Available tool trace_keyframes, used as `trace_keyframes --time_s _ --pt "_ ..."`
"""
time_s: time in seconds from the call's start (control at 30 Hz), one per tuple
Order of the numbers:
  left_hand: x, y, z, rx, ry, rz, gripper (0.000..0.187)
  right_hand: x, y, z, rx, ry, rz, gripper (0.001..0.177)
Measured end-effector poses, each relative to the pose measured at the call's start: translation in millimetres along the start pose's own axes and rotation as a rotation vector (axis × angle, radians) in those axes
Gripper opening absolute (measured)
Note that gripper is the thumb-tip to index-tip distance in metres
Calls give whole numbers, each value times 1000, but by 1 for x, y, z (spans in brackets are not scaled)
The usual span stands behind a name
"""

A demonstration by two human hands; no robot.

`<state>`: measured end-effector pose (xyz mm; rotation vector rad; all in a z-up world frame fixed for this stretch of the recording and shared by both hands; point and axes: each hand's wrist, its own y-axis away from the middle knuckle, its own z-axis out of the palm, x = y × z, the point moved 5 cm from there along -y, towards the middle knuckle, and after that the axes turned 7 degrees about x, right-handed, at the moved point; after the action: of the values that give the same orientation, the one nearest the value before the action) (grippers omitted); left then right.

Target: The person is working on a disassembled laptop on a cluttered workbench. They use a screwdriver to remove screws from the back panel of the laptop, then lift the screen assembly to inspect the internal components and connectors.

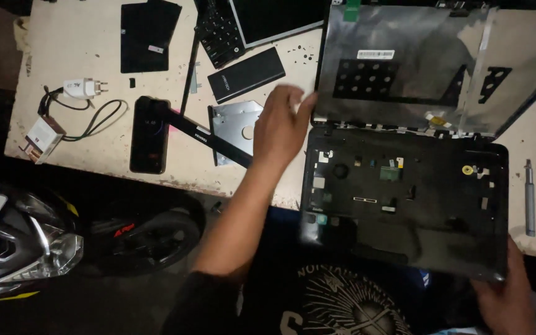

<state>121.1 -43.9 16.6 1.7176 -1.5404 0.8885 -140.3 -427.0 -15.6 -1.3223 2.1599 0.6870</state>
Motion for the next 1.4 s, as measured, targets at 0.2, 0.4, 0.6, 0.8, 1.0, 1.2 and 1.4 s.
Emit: trace_keyframes --time_s 0.2,0.4,0.6,0.8,1.0,1.2,1.4 --pt "-22 50 6 -112 -40 117 39 -11 2 -1 10 -5 101 86" --pt "-20 49 7 -157 54 56 45 -16 1 -4 18 42 32 92" --pt "-13 46 9 -201 -2 94 50 -12 3 -7 5 132 176 94" --pt "-1 40 21 -189 -99 249 50 6 1 -8 -27 159 162 101" --pt "9 45 41 -248 -380 336 64 -3 -5 -6 -41 136 134 100" --pt "24 42 39 -250 -417 367 62 24 0 -10 -86 191 185 103" --pt "24 46 57 -188 -430 441 60 -8 1 -12 -79 182 257 98"
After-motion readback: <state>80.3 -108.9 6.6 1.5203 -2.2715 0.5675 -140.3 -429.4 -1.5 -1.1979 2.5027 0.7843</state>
